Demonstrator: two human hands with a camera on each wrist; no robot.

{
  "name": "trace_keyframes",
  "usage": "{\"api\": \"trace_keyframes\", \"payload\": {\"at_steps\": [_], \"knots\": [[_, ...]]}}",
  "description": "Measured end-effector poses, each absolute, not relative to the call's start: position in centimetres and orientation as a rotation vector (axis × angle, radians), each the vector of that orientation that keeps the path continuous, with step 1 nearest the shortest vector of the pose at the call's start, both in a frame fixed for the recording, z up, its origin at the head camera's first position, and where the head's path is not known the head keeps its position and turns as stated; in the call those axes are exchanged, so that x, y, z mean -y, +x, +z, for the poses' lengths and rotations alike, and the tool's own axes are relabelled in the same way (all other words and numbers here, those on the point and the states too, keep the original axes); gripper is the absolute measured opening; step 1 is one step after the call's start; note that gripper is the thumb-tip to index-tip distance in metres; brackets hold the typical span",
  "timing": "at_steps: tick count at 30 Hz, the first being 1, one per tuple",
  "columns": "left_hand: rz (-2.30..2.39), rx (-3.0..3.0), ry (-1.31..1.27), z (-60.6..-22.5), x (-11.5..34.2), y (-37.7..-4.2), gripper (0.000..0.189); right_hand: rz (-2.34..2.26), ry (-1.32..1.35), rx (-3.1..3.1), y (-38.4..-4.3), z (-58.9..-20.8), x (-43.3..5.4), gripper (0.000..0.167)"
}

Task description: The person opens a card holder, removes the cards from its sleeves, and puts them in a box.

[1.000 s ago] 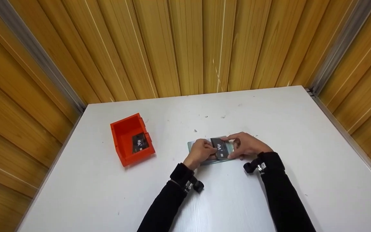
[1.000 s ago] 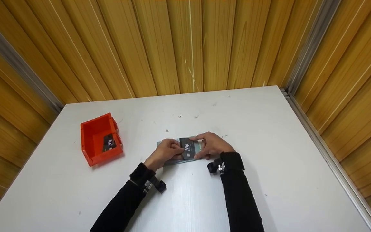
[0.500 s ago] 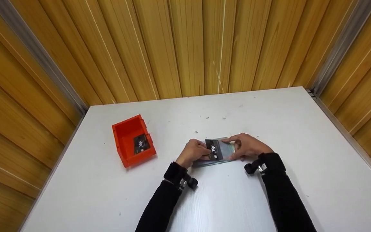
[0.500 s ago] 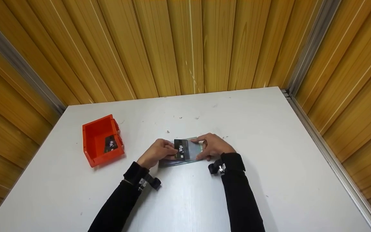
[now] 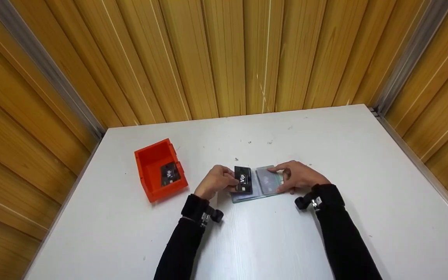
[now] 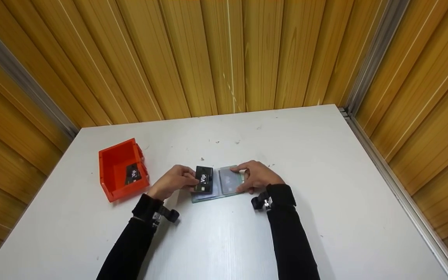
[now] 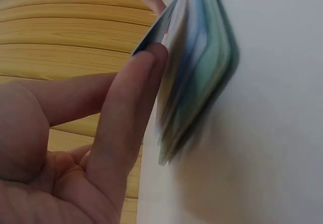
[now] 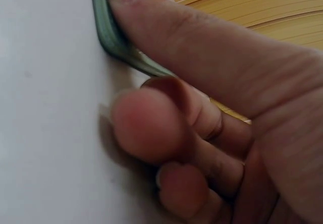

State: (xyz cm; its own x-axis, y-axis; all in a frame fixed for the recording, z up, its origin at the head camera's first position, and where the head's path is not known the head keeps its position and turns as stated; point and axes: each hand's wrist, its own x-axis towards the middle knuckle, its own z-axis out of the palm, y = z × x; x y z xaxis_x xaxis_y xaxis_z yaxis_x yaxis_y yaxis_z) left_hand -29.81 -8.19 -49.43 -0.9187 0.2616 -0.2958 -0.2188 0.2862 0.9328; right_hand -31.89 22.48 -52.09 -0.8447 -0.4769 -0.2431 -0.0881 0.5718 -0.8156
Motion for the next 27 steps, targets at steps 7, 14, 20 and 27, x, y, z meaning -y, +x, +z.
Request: {"api": "trace_keyframes", "payload": {"at_steps": [7,14,20,27], "knots": [[1.804,-2.226,0.077,-46.4,9.8,-30.0,0.013,-1.210,-0.484,-2.353,-32.0,-51.6,-22.6,0.077],[1.994,-2.289,0.004,-43.6,11.1,-29.8,0.015,-1.216,-0.532,-2.351,-32.1,-51.3,-22.9,0.076],[2.012,-2.296,-0.095,-43.5,12.3,-29.8,0.017,-1.197,-0.561,-2.352,-32.1,-51.9,-23.0,0.076],[1.994,-2.326,-0.292,-43.7,16.5,-30.1,0.026,-1.198,-0.534,-2.352,-32.1,-52.2,-22.7,0.076]]}}
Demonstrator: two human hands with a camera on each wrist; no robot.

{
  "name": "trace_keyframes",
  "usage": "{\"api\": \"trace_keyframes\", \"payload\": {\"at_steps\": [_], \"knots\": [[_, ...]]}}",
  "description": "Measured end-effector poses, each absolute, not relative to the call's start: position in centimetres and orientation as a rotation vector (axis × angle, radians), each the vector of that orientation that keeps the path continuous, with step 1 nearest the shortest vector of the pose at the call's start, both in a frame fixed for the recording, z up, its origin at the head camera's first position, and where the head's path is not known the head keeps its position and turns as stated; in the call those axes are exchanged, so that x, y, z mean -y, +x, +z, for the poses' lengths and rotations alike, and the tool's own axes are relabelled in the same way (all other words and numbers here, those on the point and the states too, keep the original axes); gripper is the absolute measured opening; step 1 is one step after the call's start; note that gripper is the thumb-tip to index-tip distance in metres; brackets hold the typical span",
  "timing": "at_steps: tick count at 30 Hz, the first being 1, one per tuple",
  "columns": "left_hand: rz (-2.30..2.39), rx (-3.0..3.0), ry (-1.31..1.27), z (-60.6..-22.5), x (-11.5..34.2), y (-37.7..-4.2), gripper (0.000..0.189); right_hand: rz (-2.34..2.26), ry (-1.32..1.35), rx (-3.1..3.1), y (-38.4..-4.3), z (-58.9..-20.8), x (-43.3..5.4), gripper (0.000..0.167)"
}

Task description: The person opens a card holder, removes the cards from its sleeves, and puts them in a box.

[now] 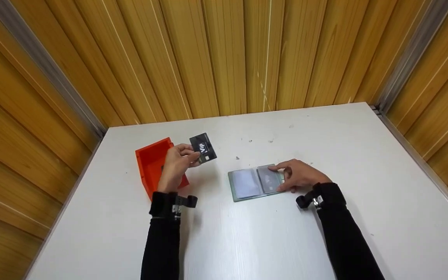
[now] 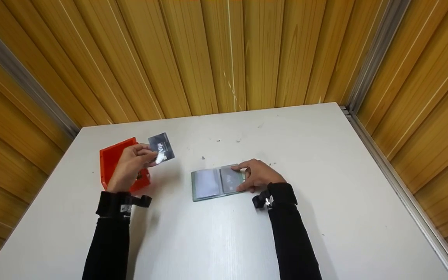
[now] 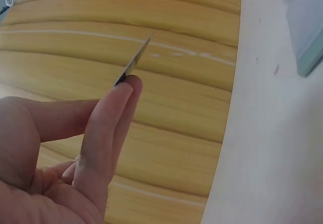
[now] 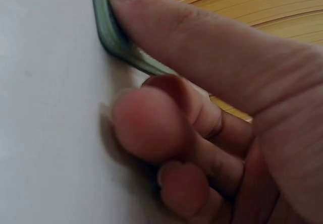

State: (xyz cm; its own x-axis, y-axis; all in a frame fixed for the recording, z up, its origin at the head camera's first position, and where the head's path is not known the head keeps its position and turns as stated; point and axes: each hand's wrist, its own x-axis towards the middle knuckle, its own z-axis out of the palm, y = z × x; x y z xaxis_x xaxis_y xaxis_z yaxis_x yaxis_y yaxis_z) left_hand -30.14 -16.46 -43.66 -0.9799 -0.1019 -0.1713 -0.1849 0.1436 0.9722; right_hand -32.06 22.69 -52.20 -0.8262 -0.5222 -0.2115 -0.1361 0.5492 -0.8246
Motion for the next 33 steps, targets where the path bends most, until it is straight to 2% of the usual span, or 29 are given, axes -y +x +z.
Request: {"api": "trace_keyframes", "payload": {"at_steps": [11,33], "knots": [[2.074,-2.286,-0.611,-44.5,24.0,-30.4,0.043,-1.183,-0.537,-2.355,-31.9,-52.3,-22.5,0.077],[1.973,-2.454,-0.847,-45.1,25.1,-30.5,0.038,-1.190,-0.558,-2.341,-32.0,-52.2,-22.7,0.076]]}}
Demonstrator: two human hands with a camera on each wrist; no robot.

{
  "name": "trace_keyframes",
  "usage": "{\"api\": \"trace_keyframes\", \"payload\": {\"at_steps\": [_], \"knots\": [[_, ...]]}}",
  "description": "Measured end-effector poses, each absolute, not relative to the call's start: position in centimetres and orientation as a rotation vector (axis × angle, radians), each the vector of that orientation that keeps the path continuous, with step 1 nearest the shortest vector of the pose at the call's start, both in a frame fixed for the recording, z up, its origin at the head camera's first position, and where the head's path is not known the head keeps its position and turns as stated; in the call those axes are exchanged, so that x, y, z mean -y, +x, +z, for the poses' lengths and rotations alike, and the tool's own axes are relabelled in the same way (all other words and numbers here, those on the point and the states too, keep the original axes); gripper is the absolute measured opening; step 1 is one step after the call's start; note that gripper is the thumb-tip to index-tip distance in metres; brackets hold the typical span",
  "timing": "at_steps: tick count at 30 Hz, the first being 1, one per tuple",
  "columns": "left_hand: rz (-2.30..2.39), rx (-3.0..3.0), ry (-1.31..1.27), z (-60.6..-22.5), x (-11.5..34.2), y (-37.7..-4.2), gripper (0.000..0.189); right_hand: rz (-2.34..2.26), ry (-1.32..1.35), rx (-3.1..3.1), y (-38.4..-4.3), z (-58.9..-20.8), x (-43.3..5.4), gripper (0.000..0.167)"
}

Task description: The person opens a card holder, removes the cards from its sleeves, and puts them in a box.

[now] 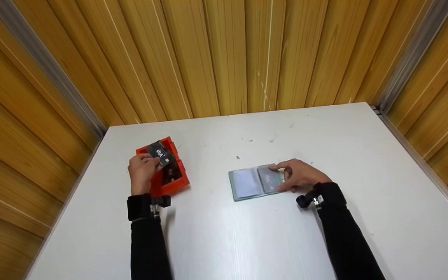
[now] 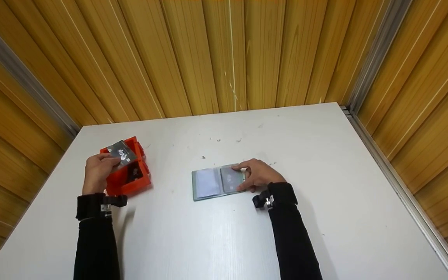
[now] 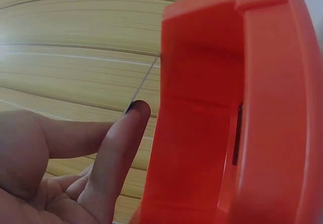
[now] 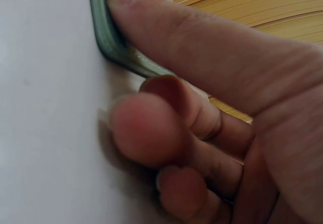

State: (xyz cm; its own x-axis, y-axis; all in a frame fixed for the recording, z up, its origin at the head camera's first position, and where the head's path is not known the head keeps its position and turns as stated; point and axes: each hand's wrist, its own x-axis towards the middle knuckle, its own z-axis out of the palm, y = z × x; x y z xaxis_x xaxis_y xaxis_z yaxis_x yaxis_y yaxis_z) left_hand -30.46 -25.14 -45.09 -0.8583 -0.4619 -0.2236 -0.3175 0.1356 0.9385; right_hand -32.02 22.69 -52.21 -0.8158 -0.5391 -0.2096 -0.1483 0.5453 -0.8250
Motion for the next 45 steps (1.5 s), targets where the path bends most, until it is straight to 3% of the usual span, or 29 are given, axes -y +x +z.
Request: {"api": "trace_keyframes", "payload": {"at_steps": [9,14,20,45], "knots": [[-1.739,2.320,0.785,-45.6,25.7,-30.3,0.033,-1.178,-0.510,-2.353,-32.0,-52.1,-22.6,0.078],[-1.303,2.509,0.625,-46.3,25.0,-30.3,0.007,-1.187,-0.522,-2.344,-32.0,-52.0,-22.6,0.078],[-0.843,2.633,0.515,-47.6,22.8,-30.5,0.014,-1.215,-0.557,-2.324,-31.9,-52.0,-22.7,0.076],[-0.362,2.714,0.530,-49.6,20.5,-31.5,0.018,-1.187,-0.539,-2.348,-32.0,-51.9,-22.6,0.077]]}}
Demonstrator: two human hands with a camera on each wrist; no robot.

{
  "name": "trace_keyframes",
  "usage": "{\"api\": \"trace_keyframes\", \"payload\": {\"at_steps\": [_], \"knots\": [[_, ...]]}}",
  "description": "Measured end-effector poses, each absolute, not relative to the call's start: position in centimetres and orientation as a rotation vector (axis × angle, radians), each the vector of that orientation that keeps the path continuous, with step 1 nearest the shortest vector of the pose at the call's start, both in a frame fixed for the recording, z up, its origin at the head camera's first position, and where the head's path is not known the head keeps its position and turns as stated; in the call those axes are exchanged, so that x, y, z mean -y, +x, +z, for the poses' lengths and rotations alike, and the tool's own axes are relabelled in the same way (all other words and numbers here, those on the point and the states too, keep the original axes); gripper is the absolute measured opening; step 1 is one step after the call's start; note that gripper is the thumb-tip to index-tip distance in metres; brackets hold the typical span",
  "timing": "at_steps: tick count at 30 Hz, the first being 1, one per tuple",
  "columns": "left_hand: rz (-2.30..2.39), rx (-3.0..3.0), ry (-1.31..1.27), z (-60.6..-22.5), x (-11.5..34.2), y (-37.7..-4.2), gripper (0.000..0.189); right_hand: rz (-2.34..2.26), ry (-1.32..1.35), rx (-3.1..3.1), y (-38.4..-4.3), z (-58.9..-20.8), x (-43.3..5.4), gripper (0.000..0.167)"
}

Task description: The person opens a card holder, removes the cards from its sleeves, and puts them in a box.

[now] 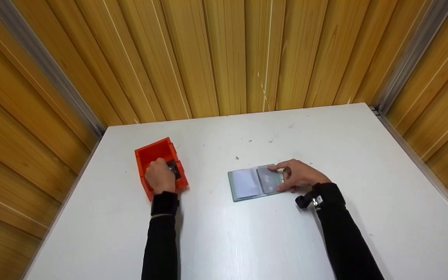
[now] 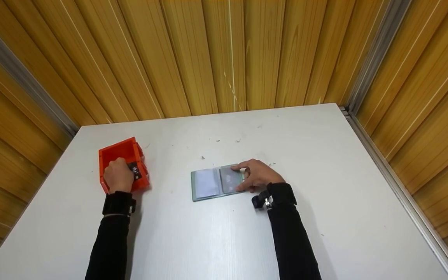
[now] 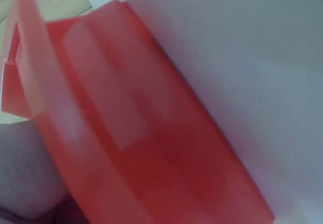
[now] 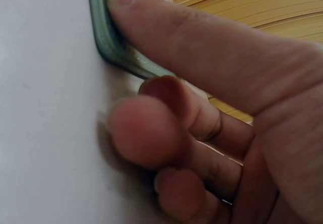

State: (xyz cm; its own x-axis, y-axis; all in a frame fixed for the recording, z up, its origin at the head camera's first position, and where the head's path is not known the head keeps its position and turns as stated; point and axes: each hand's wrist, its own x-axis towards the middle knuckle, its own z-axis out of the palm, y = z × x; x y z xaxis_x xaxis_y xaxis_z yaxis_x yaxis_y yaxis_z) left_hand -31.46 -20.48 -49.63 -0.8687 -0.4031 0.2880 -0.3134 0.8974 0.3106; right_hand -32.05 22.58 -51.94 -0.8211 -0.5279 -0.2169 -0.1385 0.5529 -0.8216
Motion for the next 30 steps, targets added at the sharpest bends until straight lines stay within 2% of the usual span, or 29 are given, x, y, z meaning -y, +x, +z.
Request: {"api": "trace_keyframes", "payload": {"at_steps": [7,13,23,30], "knots": [[-0.642,2.500,0.401,-46.4,20.1,-31.3,0.018,-1.176,-0.549,-2.363,-32.0,-51.8,-22.5,0.076],[-0.904,2.441,0.061,-44.8,16.9,-30.9,0.018,-1.170,-0.553,-2.356,-31.9,-51.6,-22.4,0.077],[-1.022,2.826,-0.776,-48.4,9.0,-30.1,0.032,-1.180,-0.500,-2.364,-32.0,-52.1,-22.6,0.077],[-0.786,2.952,-0.908,-49.9,7.1,-29.5,0.041,-1.177,-0.505,-2.365,-32.0,-51.9,-22.5,0.077]]}}
